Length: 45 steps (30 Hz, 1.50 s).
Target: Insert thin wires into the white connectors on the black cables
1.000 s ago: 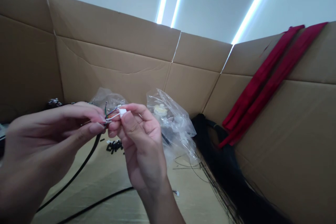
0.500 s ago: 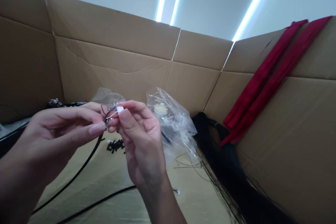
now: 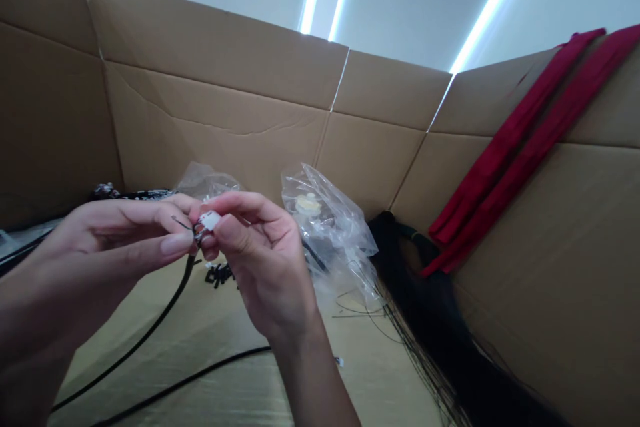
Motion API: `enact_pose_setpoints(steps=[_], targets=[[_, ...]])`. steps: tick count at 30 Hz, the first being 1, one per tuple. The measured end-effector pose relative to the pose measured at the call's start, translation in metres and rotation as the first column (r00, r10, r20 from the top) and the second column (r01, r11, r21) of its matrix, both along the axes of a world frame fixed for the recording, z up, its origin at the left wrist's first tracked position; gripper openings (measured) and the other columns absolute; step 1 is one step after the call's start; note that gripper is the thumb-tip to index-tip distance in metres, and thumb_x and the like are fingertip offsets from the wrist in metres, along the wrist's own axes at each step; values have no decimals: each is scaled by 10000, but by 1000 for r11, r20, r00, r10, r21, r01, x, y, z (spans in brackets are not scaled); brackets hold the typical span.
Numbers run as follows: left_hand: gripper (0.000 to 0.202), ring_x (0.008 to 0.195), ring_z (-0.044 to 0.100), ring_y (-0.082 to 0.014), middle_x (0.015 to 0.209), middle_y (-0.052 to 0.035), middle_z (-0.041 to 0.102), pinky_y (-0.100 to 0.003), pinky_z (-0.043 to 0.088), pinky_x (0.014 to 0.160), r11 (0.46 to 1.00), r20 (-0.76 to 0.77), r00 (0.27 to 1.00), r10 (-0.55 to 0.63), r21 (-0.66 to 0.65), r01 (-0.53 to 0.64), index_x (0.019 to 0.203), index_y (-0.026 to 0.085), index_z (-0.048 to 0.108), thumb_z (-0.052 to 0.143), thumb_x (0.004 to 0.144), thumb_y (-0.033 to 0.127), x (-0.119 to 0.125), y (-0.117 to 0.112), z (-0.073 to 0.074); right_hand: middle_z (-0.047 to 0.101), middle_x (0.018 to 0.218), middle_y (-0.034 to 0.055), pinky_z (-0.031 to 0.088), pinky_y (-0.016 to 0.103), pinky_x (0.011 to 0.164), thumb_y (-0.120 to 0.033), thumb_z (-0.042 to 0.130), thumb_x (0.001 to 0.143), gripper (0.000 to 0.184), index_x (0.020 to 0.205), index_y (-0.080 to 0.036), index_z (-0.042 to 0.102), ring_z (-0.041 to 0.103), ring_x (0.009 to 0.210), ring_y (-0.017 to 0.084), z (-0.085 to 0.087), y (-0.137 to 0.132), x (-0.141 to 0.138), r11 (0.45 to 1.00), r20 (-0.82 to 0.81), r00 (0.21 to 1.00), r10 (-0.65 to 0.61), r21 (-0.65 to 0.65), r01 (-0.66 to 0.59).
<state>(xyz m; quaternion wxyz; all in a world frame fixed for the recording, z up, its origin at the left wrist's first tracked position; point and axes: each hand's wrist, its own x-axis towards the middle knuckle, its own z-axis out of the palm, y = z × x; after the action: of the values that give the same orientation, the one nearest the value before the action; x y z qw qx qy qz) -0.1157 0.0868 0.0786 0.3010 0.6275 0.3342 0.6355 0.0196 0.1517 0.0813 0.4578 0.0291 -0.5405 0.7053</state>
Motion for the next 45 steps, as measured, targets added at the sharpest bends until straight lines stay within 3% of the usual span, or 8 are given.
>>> enact_pose_setpoints(steps=[7,13,24,26,28,36,41,45], targets=[[115,807,615,-112,840,42,676,-187,508,720,930,-107,933,344,175,-323,791,278,730,664,886,281,7,-9,2,659,704,-37,526,102,665,-203,776,768,50,798,-231,750,594,633,41,0,1,-5,991,-47,999,11,-133,-17],[94,749,638,-82,844,92,729,-184,496,721,669,50,722,690,336,-663,882,279,715,698,849,193,30,-5,-5,685,744,-40,545,82,687,-134,753,773,64,807,-187,740,622,655,24,1,-3,-8,975,-170,985,-15,-220,-23],[183,827,610,-135,889,-21,677,-245,506,802,432,-47,559,828,690,-581,920,201,674,574,875,55,28,11,-15,703,768,-7,576,110,672,-113,702,838,19,847,-127,711,658,672,37,-1,-17,-12,946,-240,967,-79,-323,-2],[195,859,594,-127,933,-21,643,-253,492,807,476,-60,604,795,678,-559,964,201,652,578,873,45,28,7,-15,702,769,-8,576,113,674,-115,701,842,17,844,-130,709,659,677,36,-1,-16,-11,943,-231,970,-79,-334,-2],[207,893,589,-128,966,-15,616,-267,482,799,576,-78,678,731,602,-553,980,213,645,587,873,47,27,0,-14,702,764,-15,575,111,681,-110,698,843,28,838,-135,709,662,684,34,-1,-14,-9,947,-221,973,-69,-321,-5],[106,944,606,-109,924,58,656,-169,499,760,855,-100,878,468,302,-421,843,283,699,696,857,178,18,-15,-4,716,736,-44,552,79,678,-141,720,840,52,873,-180,730,663,670,16,-4,0,-6,996,-155,987,50,-64,-61],[105,974,619,-131,911,58,674,-178,509,776,939,-131,934,332,136,-314,747,292,718,714,839,244,3,-13,-1,727,737,-46,544,82,647,-143,749,817,66,858,-194,743,657,634,17,-4,6,-6,998,-112,994,15,64,-8],[80,986,607,-135,982,44,681,-197,503,855,992,-122,986,112,-37,-117,780,283,725,694,852,266,-8,-8,1,737,760,-49,537,90,619,-149,769,800,68,837,-201,748,656,631,21,-2,8,-2,989,-91,996,-22,145,35]])
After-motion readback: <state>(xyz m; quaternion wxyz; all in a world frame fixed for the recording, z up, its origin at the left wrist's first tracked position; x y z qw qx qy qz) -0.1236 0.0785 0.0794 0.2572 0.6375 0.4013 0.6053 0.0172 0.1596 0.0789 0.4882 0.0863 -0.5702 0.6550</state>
